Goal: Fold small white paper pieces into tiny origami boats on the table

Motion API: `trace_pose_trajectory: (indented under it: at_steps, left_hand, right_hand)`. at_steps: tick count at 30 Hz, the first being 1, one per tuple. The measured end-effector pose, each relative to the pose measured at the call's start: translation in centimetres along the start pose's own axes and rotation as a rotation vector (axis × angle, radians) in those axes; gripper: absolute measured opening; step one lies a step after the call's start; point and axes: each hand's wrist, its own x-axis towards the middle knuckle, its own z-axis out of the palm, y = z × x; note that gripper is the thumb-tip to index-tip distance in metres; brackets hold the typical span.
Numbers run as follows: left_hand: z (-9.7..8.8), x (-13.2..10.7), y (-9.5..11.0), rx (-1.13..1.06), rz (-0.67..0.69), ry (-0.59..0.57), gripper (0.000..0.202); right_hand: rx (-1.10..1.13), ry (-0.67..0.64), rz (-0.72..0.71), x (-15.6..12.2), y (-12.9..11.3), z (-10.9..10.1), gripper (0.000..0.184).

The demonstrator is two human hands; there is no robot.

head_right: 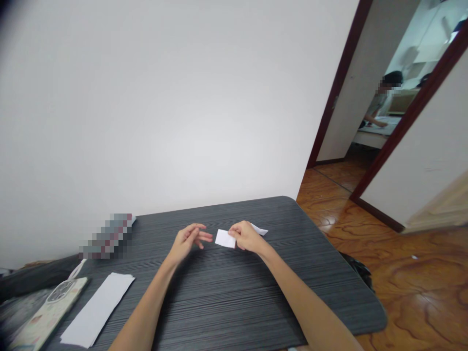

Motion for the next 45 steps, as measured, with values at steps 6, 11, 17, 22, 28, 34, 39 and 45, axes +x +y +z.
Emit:
trace_pose_trajectory:
  at_steps: [6,11,17,22,28,34,39,45]
  left_hand:
    - [2.2,-0.7,1.3,0.487,0.186,-0.114,0.029]
    - [2.0,-0.9,1.2,0.413,0.035,-0.228,0.029]
    - [1.2,-0.7,0.8,0.431,-0.004,-0.268,0.030]
    - [0.8,-0.6,0.5,0.461,-0.034,-0.223,0.034]
    - [0.4,-0.7,0.8,0.455,-0.049,-0.228,0.039]
    - [0.2,-0.6,0.7,0.458,-0.061,-0.224,0.040]
    - [-0.2,-0.3,0.4,0.520,0.010,-0.173,0.044]
    - [-0.1,-0.2,0.5,0.371,0.084,0.100,0.038]
  right_hand:
    - [-0.186,0.004,-0.195,-0.4,-0.9,2.0,0.029]
    - [-0.295,-0.003,-0.245,-0.3,-0.8,2.9,0.028]
    - [-0.224,-0.038,-0.182,-0.1,-0.8,2.8,0.026]
    - [-0.077,-0.073,-0.067,0.1,-0.6,2.8,0.029]
    - [-0.016,-0.070,-0.059,0.2,-0.2,2.8,0.026]
    - [0.004,-0.070,-0.067,0.4,0.1,3.0,0.025]
    - [0.008,-0.084,-0.063,0.3,0.1,2.9,0.025]
    - [0.012,0.135,-0.026,0.6,0.5,3.0,0.031]
